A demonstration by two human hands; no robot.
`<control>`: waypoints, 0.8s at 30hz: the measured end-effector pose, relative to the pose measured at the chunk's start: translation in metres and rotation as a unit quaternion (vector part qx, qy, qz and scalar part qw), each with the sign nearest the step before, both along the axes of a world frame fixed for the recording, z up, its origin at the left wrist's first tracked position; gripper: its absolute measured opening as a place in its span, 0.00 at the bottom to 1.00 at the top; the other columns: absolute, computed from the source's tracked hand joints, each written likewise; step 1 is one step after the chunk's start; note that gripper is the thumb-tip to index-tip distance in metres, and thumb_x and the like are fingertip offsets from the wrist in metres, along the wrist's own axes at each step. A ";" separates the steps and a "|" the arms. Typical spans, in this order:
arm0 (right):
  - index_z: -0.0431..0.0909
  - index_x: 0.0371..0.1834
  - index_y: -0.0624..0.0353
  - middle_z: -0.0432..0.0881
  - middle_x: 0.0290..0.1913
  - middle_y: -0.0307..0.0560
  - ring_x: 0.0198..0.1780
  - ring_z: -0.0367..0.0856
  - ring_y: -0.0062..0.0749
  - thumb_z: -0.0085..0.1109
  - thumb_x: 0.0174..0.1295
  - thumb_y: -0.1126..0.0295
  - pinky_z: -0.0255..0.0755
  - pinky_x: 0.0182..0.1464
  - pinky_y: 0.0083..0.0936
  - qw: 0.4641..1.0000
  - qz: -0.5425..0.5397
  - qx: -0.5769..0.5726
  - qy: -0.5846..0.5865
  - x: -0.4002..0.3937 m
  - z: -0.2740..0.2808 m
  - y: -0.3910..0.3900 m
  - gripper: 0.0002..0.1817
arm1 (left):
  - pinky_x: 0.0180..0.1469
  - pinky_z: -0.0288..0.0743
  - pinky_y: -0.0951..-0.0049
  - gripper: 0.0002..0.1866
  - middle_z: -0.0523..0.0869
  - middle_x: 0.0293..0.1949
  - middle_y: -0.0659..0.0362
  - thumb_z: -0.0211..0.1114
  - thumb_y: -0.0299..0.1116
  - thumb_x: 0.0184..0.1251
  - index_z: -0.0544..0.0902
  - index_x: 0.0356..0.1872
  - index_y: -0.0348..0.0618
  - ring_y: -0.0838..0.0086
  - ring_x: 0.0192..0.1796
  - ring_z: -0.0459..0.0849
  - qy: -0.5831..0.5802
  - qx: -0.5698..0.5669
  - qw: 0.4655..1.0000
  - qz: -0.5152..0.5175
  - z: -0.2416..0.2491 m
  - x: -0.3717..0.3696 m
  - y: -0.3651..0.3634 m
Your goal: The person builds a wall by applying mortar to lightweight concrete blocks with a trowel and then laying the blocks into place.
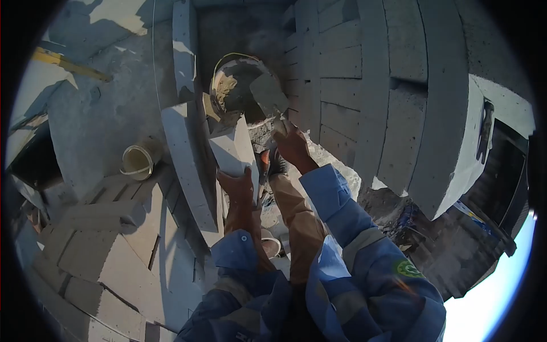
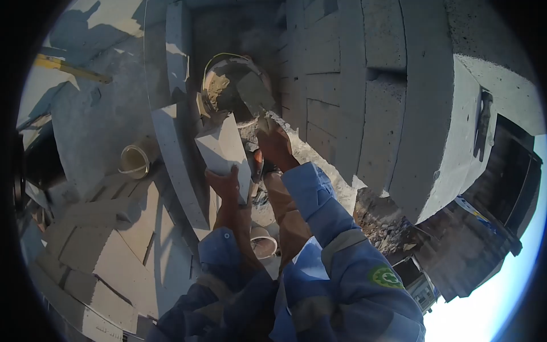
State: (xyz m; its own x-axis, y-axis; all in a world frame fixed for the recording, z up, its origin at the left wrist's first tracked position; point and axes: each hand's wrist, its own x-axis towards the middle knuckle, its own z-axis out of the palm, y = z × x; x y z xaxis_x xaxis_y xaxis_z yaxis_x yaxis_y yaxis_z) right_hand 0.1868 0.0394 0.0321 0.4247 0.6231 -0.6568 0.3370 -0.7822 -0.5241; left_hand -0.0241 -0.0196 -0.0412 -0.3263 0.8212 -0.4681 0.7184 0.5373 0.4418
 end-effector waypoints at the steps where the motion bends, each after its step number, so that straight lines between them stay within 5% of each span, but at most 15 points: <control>1: 0.74 0.63 0.61 0.79 0.57 0.67 0.58 0.80 0.60 0.64 0.62 0.51 0.74 0.57 0.47 0.998 0.028 -0.007 -0.058 0.007 -0.033 0.000 0.32 | 0.67 0.67 0.49 0.55 0.72 0.60 0.38 0.80 0.47 0.42 0.62 0.68 0.26 0.43 0.63 0.72 0.025 0.032 0.999 -0.005 -0.008 0.000 -0.010; 3: 0.77 0.58 0.64 0.83 0.48 0.62 0.51 0.83 0.51 0.68 0.60 0.56 0.75 0.50 0.45 0.995 0.031 0.034 -0.084 0.025 -0.102 -0.002 0.29 | 0.66 0.67 0.48 0.53 0.72 0.59 0.39 0.80 0.47 0.42 0.64 0.68 0.26 0.43 0.62 0.72 0.059 0.058 0.997 0.000 -0.012 -0.001 -0.014; 4: 0.80 0.52 0.65 0.84 0.40 0.55 0.44 0.84 0.42 0.70 0.58 0.59 0.74 0.47 0.41 0.997 0.055 -0.047 -0.034 0.028 -0.081 0.025 0.24 | 0.65 0.67 0.48 0.52 0.72 0.59 0.39 0.80 0.47 0.42 0.64 0.67 0.27 0.43 0.62 0.72 0.034 0.062 0.997 0.001 -0.006 0.000 -0.012; 6: 0.82 0.46 0.64 0.85 0.35 0.53 0.39 0.84 0.42 0.69 0.59 0.59 0.75 0.46 0.39 0.992 0.072 -0.080 -0.071 0.026 -0.101 0.044 0.20 | 0.64 0.67 0.48 0.51 0.73 0.59 0.40 0.79 0.47 0.42 0.65 0.66 0.28 0.44 0.62 0.72 0.013 0.057 0.998 0.007 -0.002 0.000 -0.010; 7: 0.82 0.46 0.64 0.85 0.35 0.53 0.39 0.84 0.42 0.69 0.59 0.59 0.75 0.46 0.39 0.991 0.079 -0.087 -0.067 0.029 -0.124 0.050 0.20 | 0.64 0.66 0.47 0.51 0.73 0.59 0.41 0.79 0.48 0.42 0.66 0.66 0.29 0.44 0.62 0.72 0.009 0.051 0.999 0.013 -0.002 0.000 -0.008; 9: 0.80 0.55 0.66 0.84 0.50 0.70 0.55 0.83 0.63 0.64 0.60 0.53 0.76 0.57 0.48 0.983 0.138 -0.102 -0.062 0.033 -0.177 0.058 0.28 | 0.64 0.66 0.47 0.51 0.73 0.59 0.42 0.79 0.49 0.43 0.66 0.66 0.31 0.45 0.62 0.71 0.008 0.038 0.999 0.022 -0.004 -0.002 -0.009; 14: 0.81 0.53 0.68 0.84 0.51 0.71 0.56 0.83 0.62 0.62 0.61 0.54 0.76 0.58 0.48 0.966 0.220 -0.104 -0.089 0.006 -0.198 0.104 0.27 | 0.64 0.63 0.45 0.50 0.74 0.56 0.44 0.78 0.49 0.44 0.65 0.67 0.34 0.47 0.61 0.71 0.015 0.046 0.999 0.018 -0.009 -0.002 -0.001; 15: 0.82 0.52 0.68 0.83 0.52 0.71 0.56 0.83 0.63 0.61 0.61 0.54 0.76 0.59 0.48 0.956 0.247 -0.117 -0.108 -0.001 -0.199 0.107 0.26 | 0.66 0.63 0.46 0.52 0.73 0.56 0.38 0.79 0.52 0.41 0.67 0.65 0.28 0.41 0.62 0.71 -0.009 0.032 0.999 0.039 -0.004 -0.002 0.006; 18: 0.83 0.50 0.67 0.84 0.50 0.70 0.55 0.83 0.63 0.62 0.61 0.55 0.77 0.58 0.47 0.956 0.259 -0.087 -0.106 -0.013 -0.220 0.110 0.25 | 0.65 0.64 0.45 0.53 0.74 0.55 0.39 0.79 0.55 0.41 0.67 0.65 0.28 0.41 0.61 0.71 -0.008 0.028 0.999 0.037 -0.008 -0.001 0.005; 20: 0.83 0.50 0.66 0.85 0.49 0.70 0.55 0.83 0.65 0.62 0.61 0.53 0.77 0.58 0.48 0.959 0.267 -0.060 -0.077 -0.009 -0.254 0.103 0.26 | 0.64 0.63 0.45 0.49 0.74 0.54 0.44 0.78 0.51 0.45 0.66 0.67 0.36 0.46 0.60 0.72 0.007 0.018 1.000 0.024 -0.010 0.001 0.003; 24: 0.83 0.49 0.66 0.87 0.41 0.61 0.46 0.87 0.49 0.67 0.60 0.52 0.79 0.51 0.40 0.986 0.147 -0.066 0.052 -0.002 -0.241 0.100 0.26 | 0.64 0.64 0.45 0.48 0.74 0.55 0.44 0.77 0.50 0.46 0.66 0.67 0.37 0.46 0.60 0.72 0.000 0.058 0.998 -0.003 -0.017 0.002 -0.002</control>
